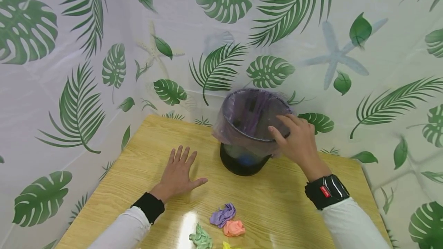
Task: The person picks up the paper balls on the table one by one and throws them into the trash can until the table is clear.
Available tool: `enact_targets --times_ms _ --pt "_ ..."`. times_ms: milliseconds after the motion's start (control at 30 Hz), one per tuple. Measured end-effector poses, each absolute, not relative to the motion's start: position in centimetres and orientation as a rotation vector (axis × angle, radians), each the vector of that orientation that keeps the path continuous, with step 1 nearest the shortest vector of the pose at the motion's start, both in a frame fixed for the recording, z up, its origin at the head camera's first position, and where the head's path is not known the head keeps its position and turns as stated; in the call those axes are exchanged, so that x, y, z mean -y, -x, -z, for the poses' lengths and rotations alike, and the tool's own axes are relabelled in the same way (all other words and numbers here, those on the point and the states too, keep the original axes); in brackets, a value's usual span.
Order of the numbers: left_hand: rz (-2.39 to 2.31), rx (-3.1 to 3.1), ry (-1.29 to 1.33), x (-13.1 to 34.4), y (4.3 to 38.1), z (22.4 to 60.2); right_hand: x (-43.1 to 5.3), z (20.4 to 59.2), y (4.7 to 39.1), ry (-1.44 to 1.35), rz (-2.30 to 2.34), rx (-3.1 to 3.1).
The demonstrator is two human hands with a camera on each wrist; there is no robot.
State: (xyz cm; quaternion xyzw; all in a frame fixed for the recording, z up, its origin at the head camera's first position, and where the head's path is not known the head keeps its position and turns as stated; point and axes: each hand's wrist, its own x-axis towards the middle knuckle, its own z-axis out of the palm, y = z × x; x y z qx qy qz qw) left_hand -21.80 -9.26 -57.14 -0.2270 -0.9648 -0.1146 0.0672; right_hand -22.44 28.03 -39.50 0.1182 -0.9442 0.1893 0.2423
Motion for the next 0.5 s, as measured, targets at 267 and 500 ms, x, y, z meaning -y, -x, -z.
enact_targets --times_ms 267,500 --pt "0.350 2.917 0.688 9.1 21.8 57.1 -29.3 40.7 20.9 -0.374 -0.596 2.362" --pt "0.353 2.905 0.694 9.0 21.6 57.0 -30.5 42.7 18.2 -0.344 -0.556 2.408"
